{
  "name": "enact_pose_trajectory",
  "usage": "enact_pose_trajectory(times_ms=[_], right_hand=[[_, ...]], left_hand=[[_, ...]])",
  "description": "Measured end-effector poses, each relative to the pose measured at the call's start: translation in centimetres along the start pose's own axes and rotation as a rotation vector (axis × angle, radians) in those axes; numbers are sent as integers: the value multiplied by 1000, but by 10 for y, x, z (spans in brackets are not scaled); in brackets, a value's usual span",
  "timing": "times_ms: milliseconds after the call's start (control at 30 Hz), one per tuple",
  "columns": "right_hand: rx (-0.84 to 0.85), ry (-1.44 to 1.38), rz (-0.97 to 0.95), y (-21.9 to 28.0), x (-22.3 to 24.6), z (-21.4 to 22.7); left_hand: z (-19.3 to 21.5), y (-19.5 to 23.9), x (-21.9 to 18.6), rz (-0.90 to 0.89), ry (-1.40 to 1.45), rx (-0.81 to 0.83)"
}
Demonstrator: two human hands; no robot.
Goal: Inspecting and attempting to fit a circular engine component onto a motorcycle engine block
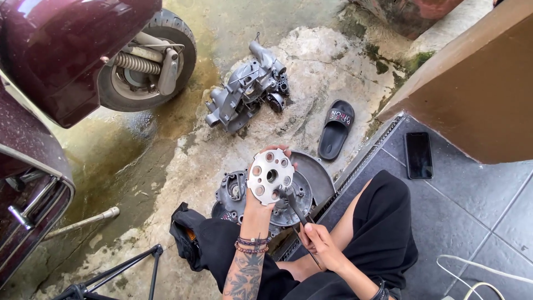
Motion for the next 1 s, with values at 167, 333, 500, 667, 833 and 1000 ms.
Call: enact_pose_trajectory(times_ms=[167, 333, 500, 667, 833, 1000], right_hand=[[26, 6, 100, -20, 38, -1], [25, 87, 176, -34, 49, -7], [6, -64, 101, -21, 23, -10], [26, -130, 100, -8, 16, -13], [68, -145, 47, -3, 4, -17], [94, -21, 137, -17, 28, -22]], left_hand=[[-20, 1, 26, 128, -29, 57], [-16, -6, 35, 108, -16, 160], [-3, -4, 45, 202, -62, -10], [-6, -2, 39, 103, -51, 123], [-7, 1, 26, 96, 2, 132], [-5, 7, 25, 112, 19, 140]])
Point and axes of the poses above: each hand's wrist, its own y-axis away from the middle knuckle, its own z-axis out of the back of the hand, x = y × z, the point moved 10 cm from there along -y, towards the middle knuckle, and after that the axes turned 10 degrees about -y, right-handed, at the moved point
